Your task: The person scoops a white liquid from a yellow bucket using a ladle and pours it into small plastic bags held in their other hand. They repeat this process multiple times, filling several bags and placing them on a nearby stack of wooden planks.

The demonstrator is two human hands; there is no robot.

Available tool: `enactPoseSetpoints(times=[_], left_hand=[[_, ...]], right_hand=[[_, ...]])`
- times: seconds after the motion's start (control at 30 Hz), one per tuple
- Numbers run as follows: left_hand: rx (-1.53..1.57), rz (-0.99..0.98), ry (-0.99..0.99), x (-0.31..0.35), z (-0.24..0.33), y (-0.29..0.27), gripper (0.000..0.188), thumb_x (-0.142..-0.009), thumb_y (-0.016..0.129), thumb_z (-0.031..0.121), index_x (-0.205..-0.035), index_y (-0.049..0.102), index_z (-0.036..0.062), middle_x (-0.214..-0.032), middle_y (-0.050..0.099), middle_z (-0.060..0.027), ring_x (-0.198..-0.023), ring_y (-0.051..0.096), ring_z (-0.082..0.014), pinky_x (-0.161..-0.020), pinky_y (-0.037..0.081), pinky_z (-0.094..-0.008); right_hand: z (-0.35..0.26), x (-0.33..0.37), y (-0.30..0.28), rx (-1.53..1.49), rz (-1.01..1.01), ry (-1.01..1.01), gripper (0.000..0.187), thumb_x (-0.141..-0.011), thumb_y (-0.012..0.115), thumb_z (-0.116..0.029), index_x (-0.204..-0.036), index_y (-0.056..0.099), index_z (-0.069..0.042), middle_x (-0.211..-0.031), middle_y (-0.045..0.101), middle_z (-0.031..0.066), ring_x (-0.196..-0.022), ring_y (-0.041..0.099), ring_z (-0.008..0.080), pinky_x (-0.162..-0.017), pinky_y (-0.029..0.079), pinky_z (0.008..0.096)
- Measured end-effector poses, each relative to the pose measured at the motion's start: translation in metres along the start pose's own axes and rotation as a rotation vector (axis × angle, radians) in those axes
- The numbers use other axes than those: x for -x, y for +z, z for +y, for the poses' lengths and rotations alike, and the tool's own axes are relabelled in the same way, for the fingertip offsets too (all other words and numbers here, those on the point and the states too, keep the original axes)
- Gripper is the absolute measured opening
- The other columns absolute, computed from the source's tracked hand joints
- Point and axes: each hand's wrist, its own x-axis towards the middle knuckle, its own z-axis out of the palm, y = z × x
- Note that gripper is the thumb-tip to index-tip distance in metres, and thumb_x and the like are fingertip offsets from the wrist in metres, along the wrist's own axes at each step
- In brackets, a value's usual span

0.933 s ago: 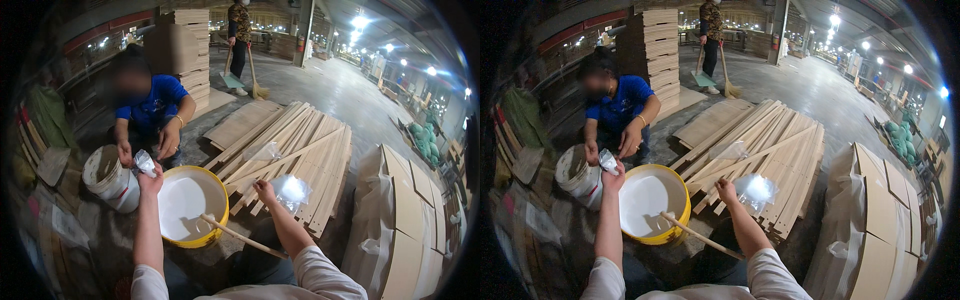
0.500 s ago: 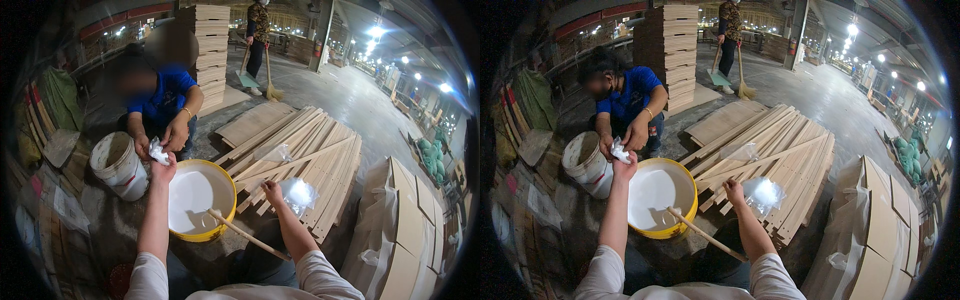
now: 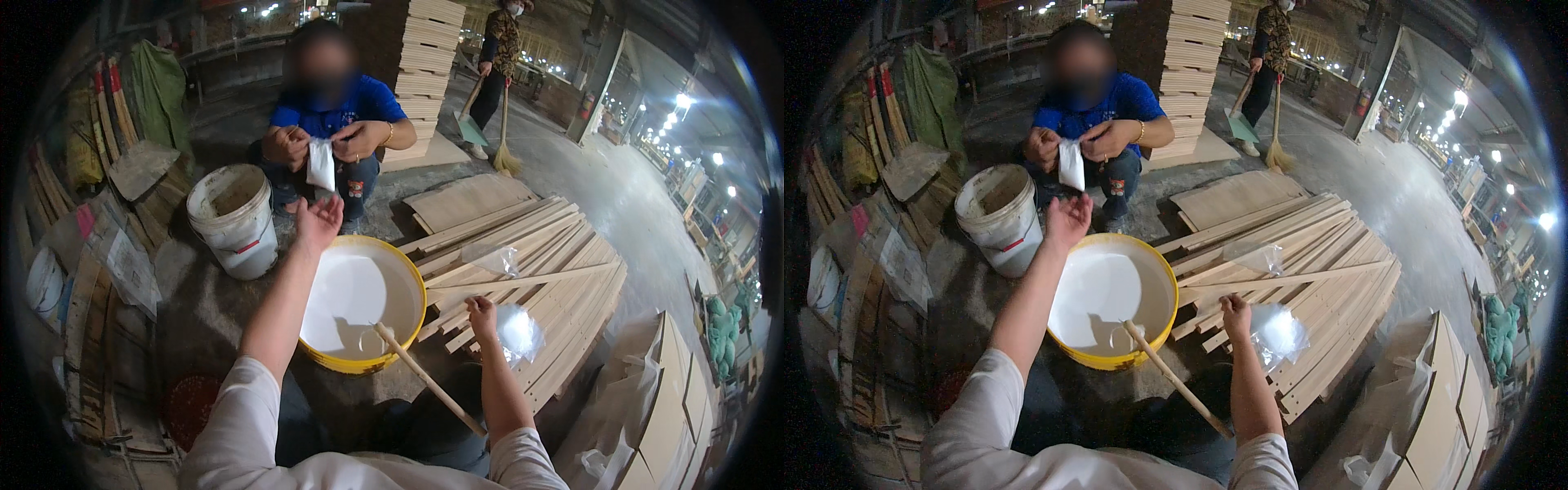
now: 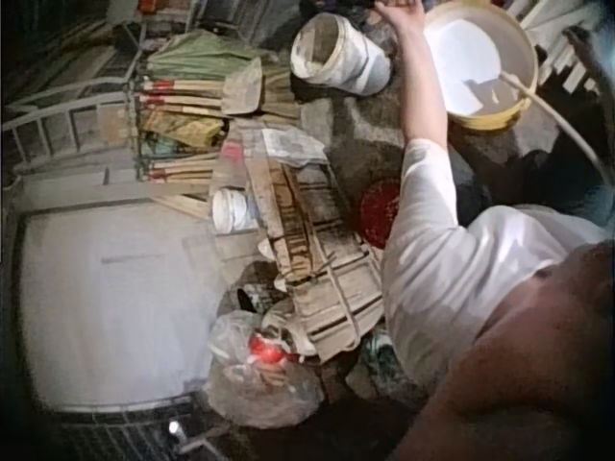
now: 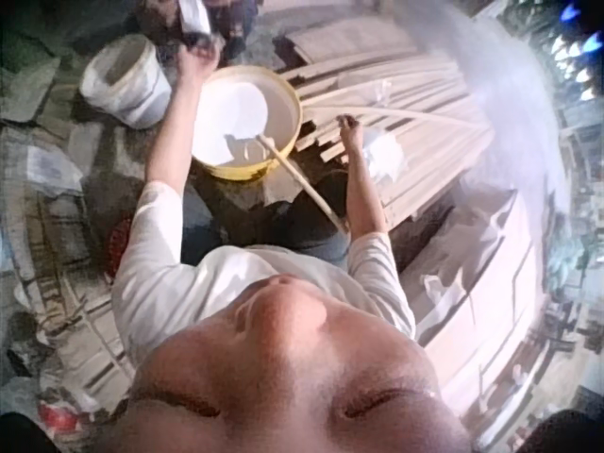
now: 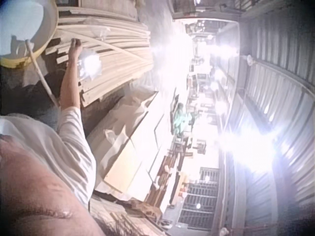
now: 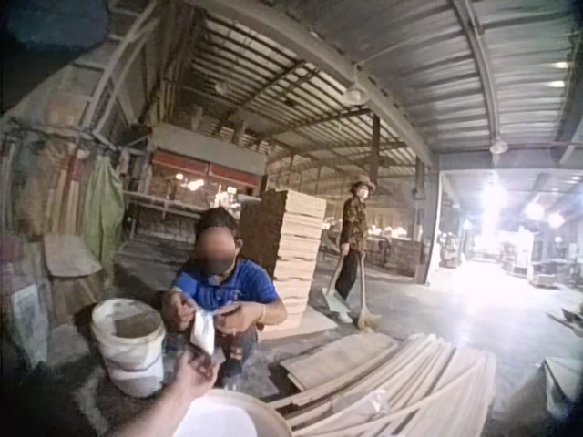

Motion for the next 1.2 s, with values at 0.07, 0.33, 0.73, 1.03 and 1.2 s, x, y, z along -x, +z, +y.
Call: enactPoseSetpoints(times=[0.07,0.33,0.73,1.03,1.2], left_hand=[[-0.265,0.050,0.026,0.020,0.001,-0.019,0.041,-0.089,0.039,0.048,-0.095,0.048,0.0090,-0.088,0.057,-0.0090,-0.082,0.057,-0.0241,-0.070,0.051,-0.0340],[-1.275,-0.546,0.052,0.125,-0.105,0.027,0.027,-0.079,0.066,0.022,-0.095,0.052,0.0065,-0.079,0.052,-0.0004,-0.069,0.053,-0.0065,-0.050,0.047,-0.0210],[-1.272,-0.381,0.460,0.145,-0.078,0.012,0.031,-0.077,0.065,0.009,-0.098,0.043,0.0046,-0.093,0.047,-0.0043,-0.084,0.054,-0.0129,-0.064,0.050,-0.0257],[-1.126,-0.305,0.183,0.156,-0.068,0.024,0.015,-0.084,0.057,0.014,-0.094,0.051,0.0051,-0.084,0.055,-0.0036,-0.074,0.056,-0.0085,-0.058,0.050,-0.0228],[-1.280,-0.329,0.309,0.157,-0.056,0.025,0.009,-0.083,0.057,0.012,-0.086,0.055,0.0034,-0.073,0.058,-0.0022,-0.066,0.058,-0.0106,-0.058,0.049,-0.0251]], right_hand=[[-0.038,0.000,0.019,-0.133,-0.080,-0.006,0.021,-0.083,0.060,-0.020,-0.076,0.060,0.000,-0.057,0.050,-0.0005,-0.051,0.045,0.0072,-0.047,0.036,0.0231],[-0.191,0.021,0.043,0.431,-0.287,-0.422,0.025,-0.067,0.068,-0.026,-0.072,0.057,-0.003,-0.065,0.057,0.0153,-0.062,0.058,0.0315,-0.057,0.045,0.0389],[-0.224,0.036,0.056,-0.276,-0.600,-0.160,0.018,-0.087,0.055,-0.015,-0.088,0.060,0.002,-0.068,0.057,0.0037,-0.057,0.053,0.0093,-0.054,0.044,0.0238],[-0.245,0.059,0.071,0.174,-0.388,-0.541,0.018,-0.074,0.067,-0.015,-0.078,0.057,0.000,-0.066,0.060,0.0150,-0.060,0.061,0.0252,-0.057,0.047,0.0337],[-0.243,0.057,0.076,0.103,-0.450,-0.518,0.021,-0.071,0.069,-0.017,-0.074,0.055,-0.001,-0.066,0.059,0.0148,-0.061,0.060,0.0291,-0.057,0.047,0.0342]])
